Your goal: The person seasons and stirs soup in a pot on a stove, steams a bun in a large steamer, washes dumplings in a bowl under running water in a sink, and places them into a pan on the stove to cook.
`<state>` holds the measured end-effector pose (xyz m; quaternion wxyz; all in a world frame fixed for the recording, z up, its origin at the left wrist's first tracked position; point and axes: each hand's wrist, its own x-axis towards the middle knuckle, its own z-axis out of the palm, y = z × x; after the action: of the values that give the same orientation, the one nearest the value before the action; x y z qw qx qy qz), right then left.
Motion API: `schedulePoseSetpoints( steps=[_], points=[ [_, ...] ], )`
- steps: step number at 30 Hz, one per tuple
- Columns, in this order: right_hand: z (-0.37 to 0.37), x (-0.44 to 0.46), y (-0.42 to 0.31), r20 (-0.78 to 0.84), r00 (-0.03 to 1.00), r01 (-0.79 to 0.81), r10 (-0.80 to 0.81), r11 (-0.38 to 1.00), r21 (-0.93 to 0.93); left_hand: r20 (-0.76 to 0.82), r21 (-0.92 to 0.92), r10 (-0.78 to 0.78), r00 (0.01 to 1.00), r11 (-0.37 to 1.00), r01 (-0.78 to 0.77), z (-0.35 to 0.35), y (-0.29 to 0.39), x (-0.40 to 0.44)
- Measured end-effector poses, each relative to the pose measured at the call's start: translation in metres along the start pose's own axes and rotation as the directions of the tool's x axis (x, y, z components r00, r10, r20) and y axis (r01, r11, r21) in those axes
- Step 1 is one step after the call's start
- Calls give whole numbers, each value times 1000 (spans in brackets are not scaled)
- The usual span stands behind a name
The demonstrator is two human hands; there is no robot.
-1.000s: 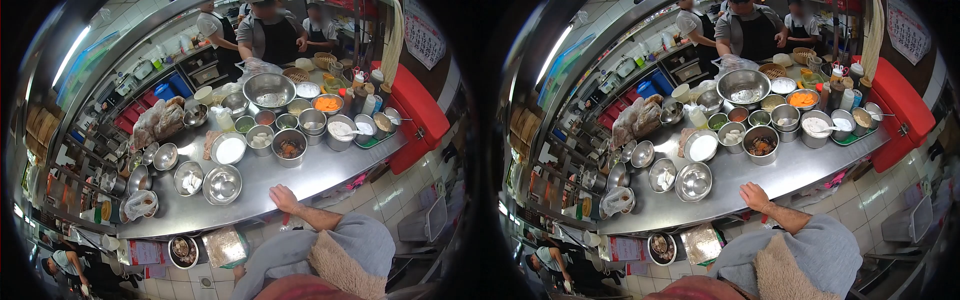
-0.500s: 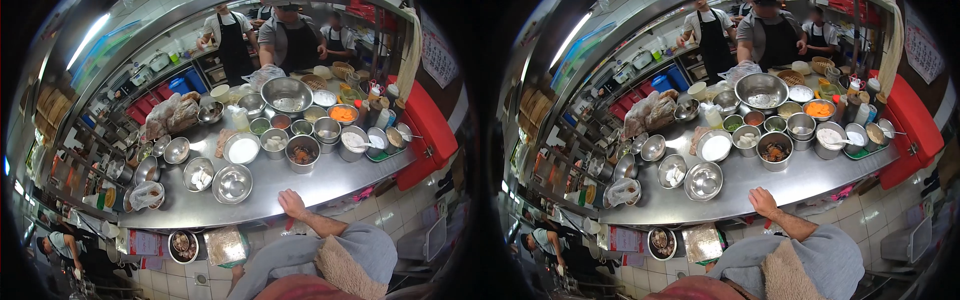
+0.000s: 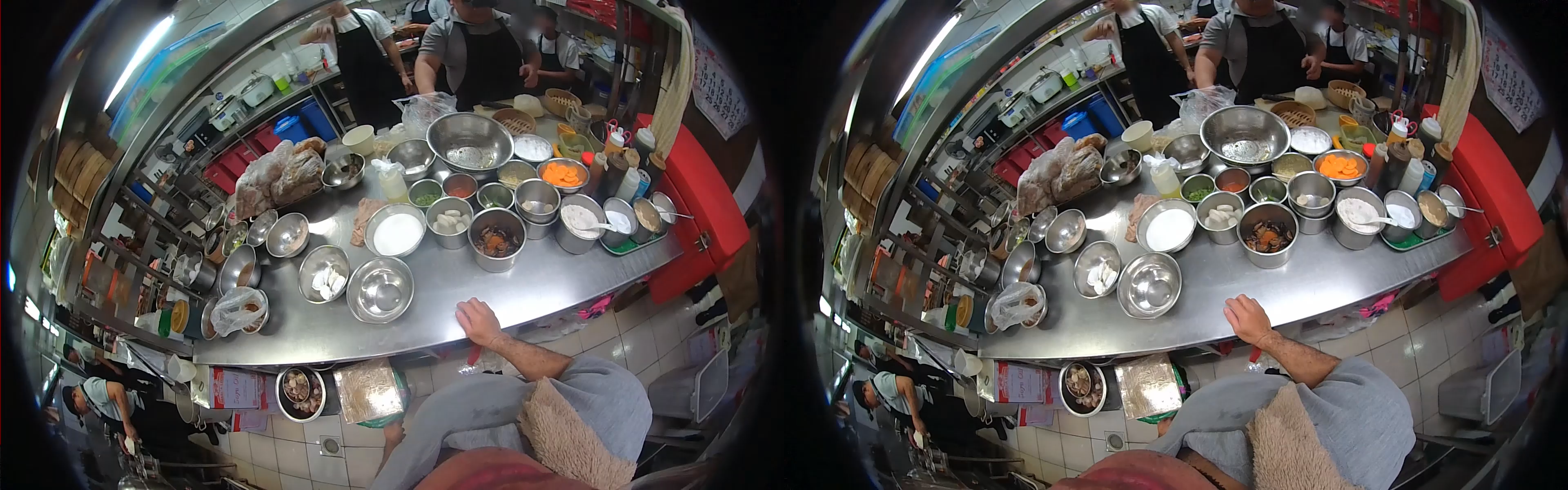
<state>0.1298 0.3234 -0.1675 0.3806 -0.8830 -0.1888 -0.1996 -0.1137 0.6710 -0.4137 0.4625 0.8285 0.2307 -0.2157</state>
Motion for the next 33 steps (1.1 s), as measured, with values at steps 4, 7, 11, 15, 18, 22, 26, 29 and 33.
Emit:
schedulePoseSetpoints(
  steps=[4, 7, 11, 15, 18, 22, 26, 29, 33],
  points=[
    [-1, 0, 0, -11, 1000, 14, -14, 1000, -17, 109, 673, 643, 758, 514, -532, -3, -21, 9],
    [-3, 1, -3, -9, 1000, 1, -2, 1000, -19, 60, -273, -333, 941, 901, 336, -1, -2, 6],
    [0, -1, 2, -4, 1000, 9, -9, 1000, -8, -36, 509, 379, 925, 804, -309, -15, 28, -18],
    [1, -1, 4, 14, 1000, 25, -25, 1000, -7, -42, 434, 211, 977, 884, -172, -15, 35, -17],
    [-1, -1, 2, -6, 999, 35, -35, 999, 0, -5, 503, 275, 961, 832, -236, -9, 2, -1],
    [-1, 0, 1, -5, 999, 37, -37, 999, -2, 118, 656, 379, 918, 664, -359, -4, -17, 9],
    [-3, 0, 0, 13, 1000, 28, -28, 1000, -7, 155, 690, 416, 896, 603, -400, -7, -18, 8],
    [-4, 1, -2, 3, 999, 36, -36, 999, -4, 149, 697, 501, 852, 558, -450, -6, -11, 5],
    [-3, 1, -1, 7, 1000, 27, -27, 1000, 2, 52, -340, -267, 962, 901, 269, -2, 0, 4]
  ],
)
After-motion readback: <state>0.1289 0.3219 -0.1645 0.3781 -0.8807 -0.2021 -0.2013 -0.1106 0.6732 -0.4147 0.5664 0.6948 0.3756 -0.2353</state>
